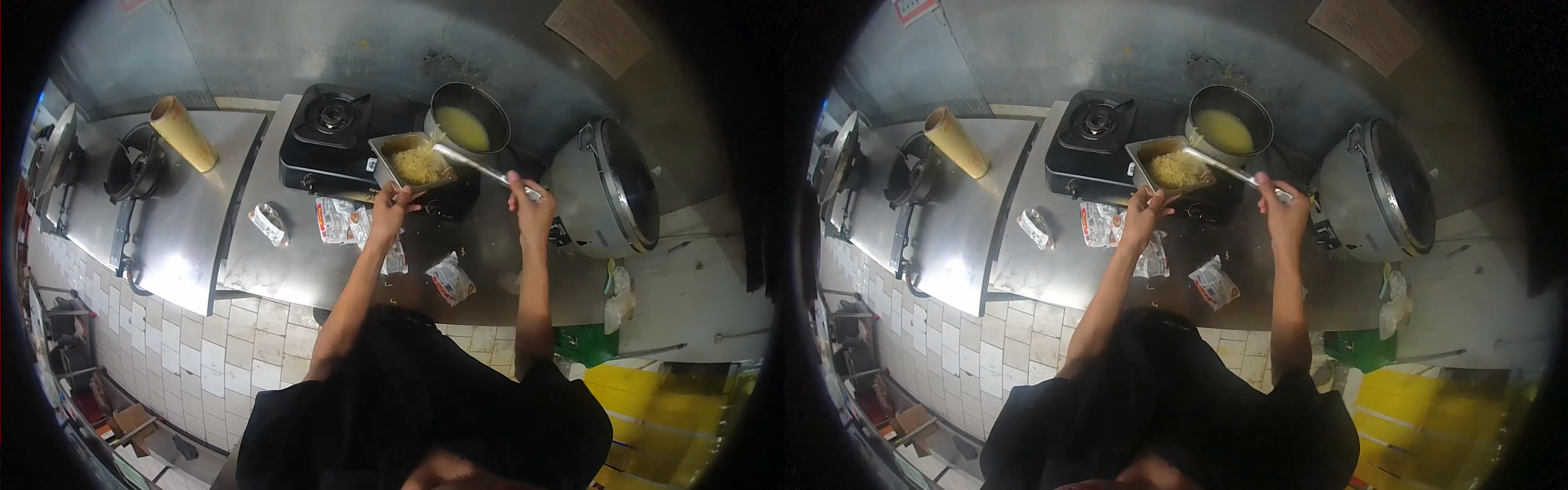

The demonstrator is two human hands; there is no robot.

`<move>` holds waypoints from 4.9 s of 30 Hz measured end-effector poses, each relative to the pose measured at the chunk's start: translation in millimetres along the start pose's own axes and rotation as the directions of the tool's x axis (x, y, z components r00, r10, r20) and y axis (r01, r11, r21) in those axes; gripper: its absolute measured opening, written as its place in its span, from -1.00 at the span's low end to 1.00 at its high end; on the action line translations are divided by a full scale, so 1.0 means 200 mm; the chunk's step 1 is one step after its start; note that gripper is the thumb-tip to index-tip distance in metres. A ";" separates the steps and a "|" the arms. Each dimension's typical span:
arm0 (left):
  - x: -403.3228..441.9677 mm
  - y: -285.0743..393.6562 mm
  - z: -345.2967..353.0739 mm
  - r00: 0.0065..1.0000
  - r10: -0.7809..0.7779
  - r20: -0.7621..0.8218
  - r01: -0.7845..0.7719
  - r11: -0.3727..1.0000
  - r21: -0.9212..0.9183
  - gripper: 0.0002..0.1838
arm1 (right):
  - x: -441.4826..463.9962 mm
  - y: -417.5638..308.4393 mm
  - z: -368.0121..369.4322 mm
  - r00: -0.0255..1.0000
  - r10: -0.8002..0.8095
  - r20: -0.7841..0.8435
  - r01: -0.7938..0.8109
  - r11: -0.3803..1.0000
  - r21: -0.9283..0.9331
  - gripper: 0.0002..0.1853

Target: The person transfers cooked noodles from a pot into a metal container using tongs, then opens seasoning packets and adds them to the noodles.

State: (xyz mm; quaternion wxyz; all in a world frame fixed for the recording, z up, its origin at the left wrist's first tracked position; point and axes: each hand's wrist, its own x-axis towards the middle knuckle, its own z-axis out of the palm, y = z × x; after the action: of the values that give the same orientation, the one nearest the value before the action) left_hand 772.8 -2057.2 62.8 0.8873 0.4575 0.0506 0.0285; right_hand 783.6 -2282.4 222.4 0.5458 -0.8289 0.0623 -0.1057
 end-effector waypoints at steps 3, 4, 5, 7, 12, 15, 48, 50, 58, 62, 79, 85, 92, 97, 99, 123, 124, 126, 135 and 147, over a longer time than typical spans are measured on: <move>-0.01 0.00 0.00 1.000 0.000 -0.009 0.000 1.000 0.018 -0.80 | 0.05 0.22 -0.06 0.860 0.372 0.349 -0.509 0.578 0.638 -0.59; 0.00 0.01 0.00 1.000 0.003 -0.010 -0.003 1.000 0.015 -0.80 | 0.07 0.31 -0.06 0.746 0.352 0.566 -0.661 0.289 0.692 -0.65; -0.01 0.00 0.00 1.000 0.008 -0.008 -0.007 1.000 0.019 -0.81 | 0.05 0.30 -0.06 0.747 0.354 0.563 -0.660 0.288 0.694 -0.65; 0.00 0.00 0.00 1.000 0.008 0.001 -0.008 1.000 0.028 -0.81 | 0.04 0.30 -0.05 0.705 0.154 0.692 -0.669 0.468 0.578 -0.67; 0.00 0.01 -0.01 1.000 0.007 -0.014 -0.006 0.999 0.052 -0.82 | 0.34 -0.02 -0.08 0.751 0.111 0.652 -0.318 0.925 0.209 -0.68; -0.01 0.03 -0.01 0.999 0.005 -0.037 -0.002 0.998 0.064 -0.82 | 0.73 -0.13 -0.11 0.796 -0.264 0.545 0.524 0.751 -0.402 -0.65; -0.02 0.04 0.01 0.991 -0.029 -0.128 0.041 0.994 0.097 -0.84 | 1.37 0.11 0.17 0.285 -0.037 0.958 0.894 0.370 -0.252 -0.78; -0.03 0.04 0.01 0.992 -0.034 -0.122 0.043 0.996 0.076 -0.84 | 1.40 0.08 0.13 0.315 0.032 0.949 0.847 0.441 -0.296 -0.77; -0.02 0.05 0.02 0.994 -0.024 -0.104 0.035 0.994 0.101 -0.84 | 1.31 -0.04 0.02 0.337 -0.114 0.935 0.761 0.617 -0.200 -0.75; -0.01 0.02 0.00 0.995 -0.027 -0.101 0.035 0.996 0.083 -0.85 | 1.01 -0.16 0.15 0.349 -0.147 0.925 0.850 0.466 -0.247 -0.77; -0.02 0.00 -0.01 0.997 -0.009 -0.082 0.015 0.997 0.077 -0.83 | 0.35 -0.24 0.30 0.222 -0.392 0.893 0.926 -0.203 -0.319 -0.84; -0.02 0.01 0.01 0.997 0.020 -0.078 -0.015 0.998 0.067 -0.81 | 0.49 -0.41 0.09 0.403 -0.311 0.861 0.912 0.062 -0.405 -0.75; -0.03 0.02 0.03 0.996 0.008 -0.094 0.001 0.996 0.092 -0.82 | 1.16 -0.13 0.15 0.757 -0.038 0.652 0.653 -0.007 -0.758 -0.70; -0.04 0.02 0.05 0.996 0.000 -0.090 0.008 0.996 0.091 -0.83 | 1.39 0.17 0.31 0.723 0.022 0.691 0.691 -0.057 -0.721 -0.61; -0.04 0.03 0.05 0.995 0.000 -0.099 0.011 0.995 0.104 -0.83 | 1.39 0.15 0.33 0.713 0.049 0.699 0.701 -0.072 -0.710 -0.60; -0.04 0.01 0.03 0.997 -0.001 -0.074 0.008 0.996 0.089 -0.81 | 1.20 -0.13 0.09 0.545 -0.117 0.831 0.794 0.391 -0.466 -0.61; -0.04 0.01 0.03 0.998 -0.002 -0.070 0.009 0.996 0.088 -0.81 | 1.17 -0.18 0.07 0.548 -0.116 0.828 0.792 0.391 -0.469 -0.61; -0.04 0.01 0.03 0.998 0.010 -0.062 -0.005 0.997 0.080 -0.80 | 1.08 -0.26 0.08 0.547 -0.157 0.822 0.795 0.404 -0.452 -0.64; -0.04 0.05 0.06 0.996 0.012 -0.091 -0.003 0.996 0.091 -0.81 | 0.59 -0.30 0.40 0.313 -0.358 0.880 0.948 0.067 -0.310 -0.69; -0.02 0.02 0.01 0.996 -0.004 -0.087 0.009 0.998 0.058 -0.80 | 0.65 -0.36 0.03 0.360 -0.423 0.832 0.896 -0.091 -0.434 -0.67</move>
State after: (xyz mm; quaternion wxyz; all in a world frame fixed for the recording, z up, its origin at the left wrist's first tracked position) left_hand 769.5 -2056.8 68.2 0.8706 0.4814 0.0914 0.0440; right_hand 909.5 -2275.6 300.5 -0.1294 -0.8697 -0.4578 -0.1310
